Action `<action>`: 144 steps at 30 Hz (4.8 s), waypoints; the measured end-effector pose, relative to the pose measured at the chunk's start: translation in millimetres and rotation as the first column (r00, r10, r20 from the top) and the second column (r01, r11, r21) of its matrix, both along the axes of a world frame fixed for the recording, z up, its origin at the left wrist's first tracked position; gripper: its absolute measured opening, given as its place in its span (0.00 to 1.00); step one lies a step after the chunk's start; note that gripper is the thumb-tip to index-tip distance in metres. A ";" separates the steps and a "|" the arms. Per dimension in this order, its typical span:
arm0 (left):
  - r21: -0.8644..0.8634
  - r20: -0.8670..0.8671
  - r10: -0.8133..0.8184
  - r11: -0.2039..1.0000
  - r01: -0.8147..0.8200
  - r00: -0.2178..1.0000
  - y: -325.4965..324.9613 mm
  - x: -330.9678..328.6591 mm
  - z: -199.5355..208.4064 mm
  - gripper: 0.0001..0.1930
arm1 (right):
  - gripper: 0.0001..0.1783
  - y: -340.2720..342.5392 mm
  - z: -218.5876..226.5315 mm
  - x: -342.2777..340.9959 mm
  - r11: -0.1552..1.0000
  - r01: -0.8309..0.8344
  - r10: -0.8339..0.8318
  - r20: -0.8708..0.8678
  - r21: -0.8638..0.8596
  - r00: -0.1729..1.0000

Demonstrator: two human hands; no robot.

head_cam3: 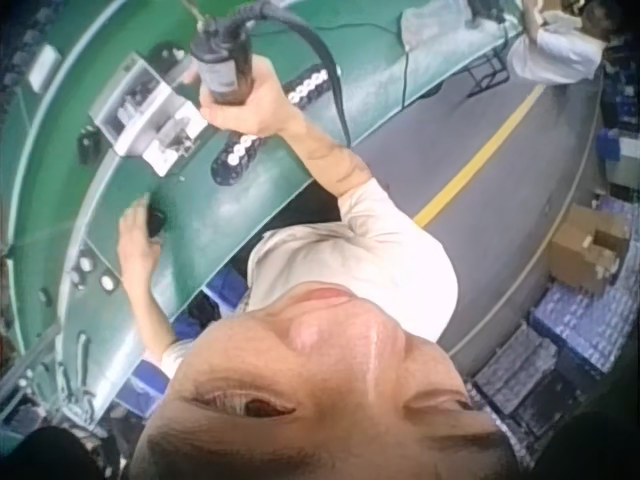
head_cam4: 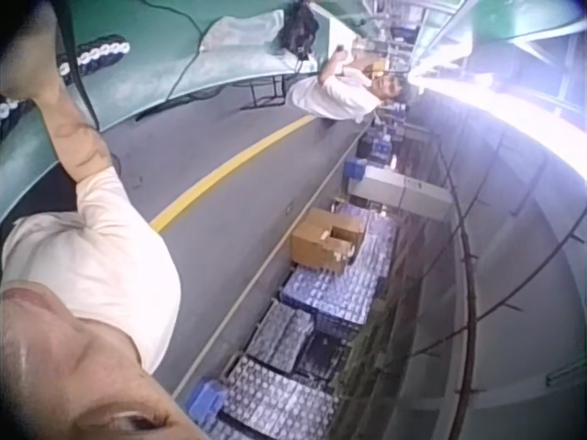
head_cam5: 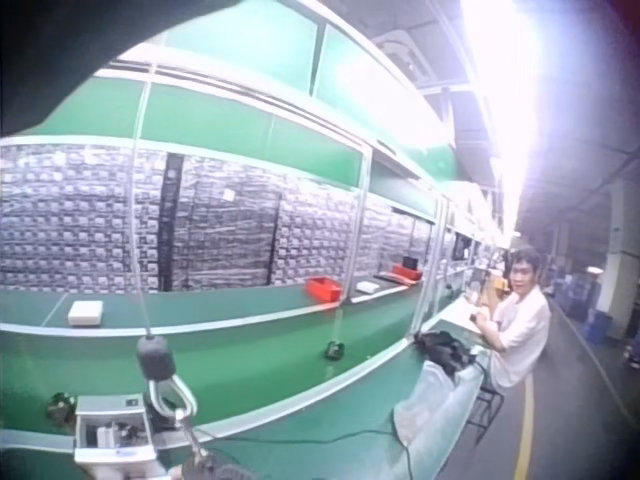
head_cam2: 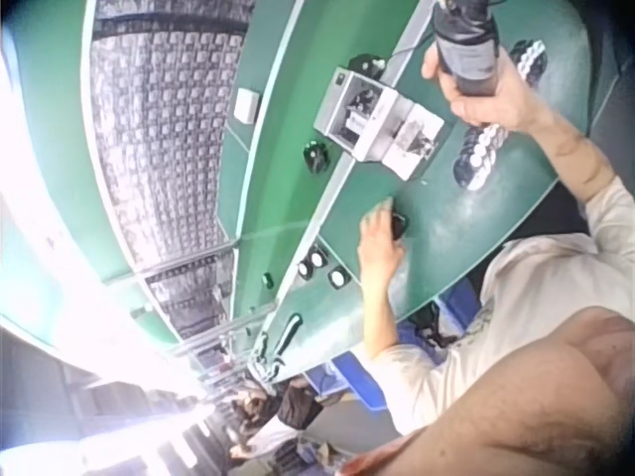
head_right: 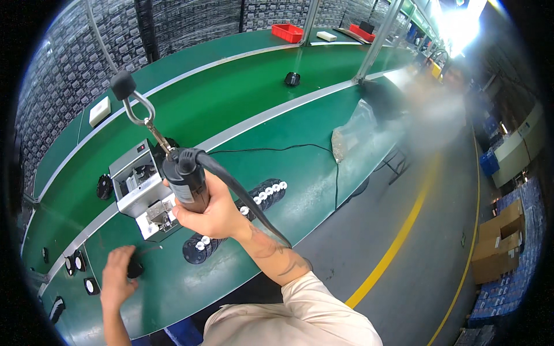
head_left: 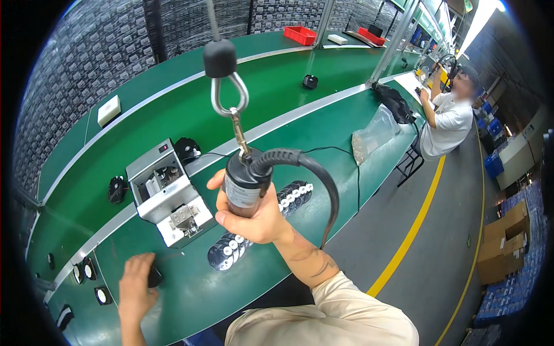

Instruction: Assemble electronic components and LED strips together using an electric screwdriver on an assembly line.

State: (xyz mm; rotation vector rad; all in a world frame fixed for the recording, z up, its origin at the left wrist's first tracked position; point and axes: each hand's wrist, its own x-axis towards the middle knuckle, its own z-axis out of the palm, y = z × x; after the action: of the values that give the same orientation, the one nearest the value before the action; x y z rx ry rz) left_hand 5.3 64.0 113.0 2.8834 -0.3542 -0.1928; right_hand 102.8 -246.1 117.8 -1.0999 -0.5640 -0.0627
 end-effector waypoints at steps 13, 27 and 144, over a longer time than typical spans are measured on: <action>-0.253 0.256 0.335 0.929 -0.271 0.907 -1.3 -16.3 -49.5 0.26 | 0.29 10.1 -10.2 1.9 0.993 0.118 -0.114 0.134 -0.027 0.984; -0.574 0.304 -0.138 0.763 0.297 0.943 -84.4 4.2 -80.6 0.14 | 0.29 5.5 -9.2 3.1 0.988 0.110 -0.090 0.176 -0.108 0.980; -0.604 0.416 -0.140 0.696 0.388 0.899 -62.9 6.8 -119.0 0.09 | 0.20 75.4 -30.6 -49.4 0.969 -0.123 0.176 0.248 -0.216 0.953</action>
State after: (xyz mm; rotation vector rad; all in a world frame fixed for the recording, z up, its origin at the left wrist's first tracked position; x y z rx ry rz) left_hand 12.1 1.1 -6.0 2.1028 -0.7393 0.3405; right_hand 53.4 -170.7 87.2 -1.2477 -0.9094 -0.0213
